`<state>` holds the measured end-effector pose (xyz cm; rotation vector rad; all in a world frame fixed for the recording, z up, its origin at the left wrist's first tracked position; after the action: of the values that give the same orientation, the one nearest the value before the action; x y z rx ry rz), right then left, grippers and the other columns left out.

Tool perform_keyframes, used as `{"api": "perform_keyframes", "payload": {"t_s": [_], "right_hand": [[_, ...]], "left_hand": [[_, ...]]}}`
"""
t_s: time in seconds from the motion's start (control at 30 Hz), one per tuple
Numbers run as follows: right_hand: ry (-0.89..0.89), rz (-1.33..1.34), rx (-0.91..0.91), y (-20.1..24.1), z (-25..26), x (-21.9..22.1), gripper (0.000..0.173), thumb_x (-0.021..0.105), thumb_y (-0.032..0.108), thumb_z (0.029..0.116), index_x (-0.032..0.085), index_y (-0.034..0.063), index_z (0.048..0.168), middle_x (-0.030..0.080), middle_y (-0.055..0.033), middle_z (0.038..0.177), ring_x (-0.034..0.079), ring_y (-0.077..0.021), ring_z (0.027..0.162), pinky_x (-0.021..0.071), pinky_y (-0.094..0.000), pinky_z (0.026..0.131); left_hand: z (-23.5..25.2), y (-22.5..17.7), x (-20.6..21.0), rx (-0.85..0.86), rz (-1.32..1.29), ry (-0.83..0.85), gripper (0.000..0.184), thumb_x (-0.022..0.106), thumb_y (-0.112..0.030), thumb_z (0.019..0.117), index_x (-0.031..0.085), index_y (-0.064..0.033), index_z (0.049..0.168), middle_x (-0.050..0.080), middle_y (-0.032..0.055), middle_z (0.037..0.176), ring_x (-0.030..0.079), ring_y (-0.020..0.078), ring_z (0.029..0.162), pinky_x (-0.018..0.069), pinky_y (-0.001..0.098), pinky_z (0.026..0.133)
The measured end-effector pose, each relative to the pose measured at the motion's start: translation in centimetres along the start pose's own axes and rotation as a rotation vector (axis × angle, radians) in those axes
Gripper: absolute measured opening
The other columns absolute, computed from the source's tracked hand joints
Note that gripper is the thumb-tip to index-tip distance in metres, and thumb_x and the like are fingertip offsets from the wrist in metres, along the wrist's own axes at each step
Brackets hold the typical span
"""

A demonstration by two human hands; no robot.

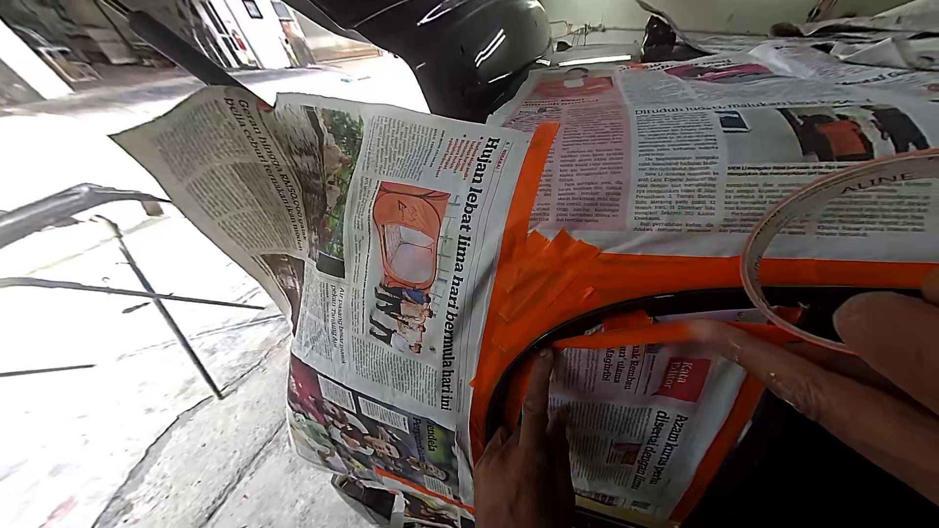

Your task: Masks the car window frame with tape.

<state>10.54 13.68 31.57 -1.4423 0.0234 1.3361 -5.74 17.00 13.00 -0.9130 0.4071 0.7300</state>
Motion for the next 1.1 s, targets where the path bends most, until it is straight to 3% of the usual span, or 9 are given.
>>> {"api": "perform_keyframes", "payload": {"t_s": [0.13,0.3,0.4,0.53,0.77,0.9,1.03,1.1], "right_hand": [[-0.162,-0.004,0.146,-0.4,-0.3,1.0,0.042,0.040,0.025,0.1105,0.072,-0.0010,0.112,0.063,-0.0180,0.074,0.058,-0.0335,0.061,0.0437,-0.0434,0.055],[-0.292,-0.004,0.123,-0.5,0.2,1.1,0.034,0.046,0.018,0.1066,0.076,0.0034,0.113,0.060,-0.0145,0.072,0.055,-0.0297,0.061,0.0407,-0.0381,0.054],[-0.253,0.013,0.064,-0.7,0.4,1.0,0.035,0.042,0.012,0.1060,0.075,0.0035,0.116,0.058,-0.0156,0.072,0.054,-0.0326,0.063,0.0430,-0.0448,0.062],[-0.169,-0.014,-0.078,-1.3,0.4,1.2,0.039,0.031,0.002,0.1059,0.067,-0.0018,0.119,0.048,-0.0164,0.065,0.046,-0.0337,0.054,0.0364,-0.0466,0.054],[-0.177,0.044,-0.105,-1.1,-0.4,1.1,0.040,0.032,0.000,0.1046,0.066,0.0004,0.126,0.051,-0.0172,0.069,0.047,-0.0330,0.053,0.0362,-0.0460,0.052],[-0.121,0.103,0.068,-0.5,-1.0,0.4,0.032,0.048,0.013,0.1053,0.073,0.0062,0.124,0.056,-0.0129,0.065,0.052,-0.0288,0.053,0.0433,-0.0398,0.056],[-0.057,0.076,0.017,-0.3,-1.9,1.0,0.034,0.045,0.006,0.1054,0.068,0.0034,0.129,0.055,-0.0138,0.066,0.052,-0.0296,0.052,0.0430,-0.0407,0.054],[-0.032,0.050,-0.018,-0.4,-2.1,1.3,0.035,0.040,0.004,0.1064,0.067,0.0014,0.129,0.056,-0.0164,0.067,0.052,-0.0320,0.052,0.0443,-0.0437,0.054]], "left_hand": [[0.0,0.1,0.5,0.015,0.004,-0.026,0.053,0.048,-0.030,0.1068,0.043,-0.0055,0.154,0.051,-0.0049,0.059,0.046,0.0119,0.047,0.0416,0.0327,0.045],[0.8,-1.0,0.4,0.061,0.009,-0.008,0.056,0.046,-0.037,0.1079,0.042,-0.0054,0.154,0.058,-0.0036,0.064,0.051,0.0118,0.050,0.0447,0.0328,0.048],[0.8,-1.2,0.4,0.067,0.007,0.006,0.060,0.045,-0.040,0.1078,0.040,-0.0039,0.155,0.061,-0.0028,0.066,0.052,0.0116,0.051,0.0453,0.0323,0.048],[1.0,-1.1,0.4,0.088,0.003,-0.007,0.060,0.046,-0.044,0.1071,0.042,-0.0066,0.154,0.061,-0.0035,0.066,0.052,0.0108,0.052,0.0461,0.0324,0.049],[1.6,-1.7,0.1,0.101,-0.011,0.028,0.060,0.045,-0.046,0.1071,0.041,-0.0108,0.156,0.061,-0.0037,0.066,0.052,0.0110,0.052,0.0458,0.0329,0.049],[1.7,-2.0,-0.2,0.102,0.010,0.022,0.061,0.045,-0.047,0.1069,0.042,-0.0098,0.155,0.062,-0.0041,0.065,0.052,0.0111,0.051,0.0449,0.0332,0.048],[1.9,-2.1,-0.5,0.111,0.031,0.021,0.060,0.045,-0.046,0.1070,0.045,-0.0091,0.154,0.056,-0.0038,0.062,0.047,0.0118,0.048,0.0422,0.0330,0.046],[2.0,-2.2,-0.5,0.114,0.037,0.021,0.060,0.045,-0.047,0.1070,0.045,-0.0088,0.153,0.059,-0.0033,0.064,0.049,0.0115,0.049,0.0432,0.0329,0.047]]}}
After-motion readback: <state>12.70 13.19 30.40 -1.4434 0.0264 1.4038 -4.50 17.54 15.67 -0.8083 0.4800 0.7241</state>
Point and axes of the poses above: each hand's wrist, its own z-axis towards the middle knuckle, its own x-axis out of the palm, y = z × x, the point moved 7 cm from there along z, towards the middle knuckle
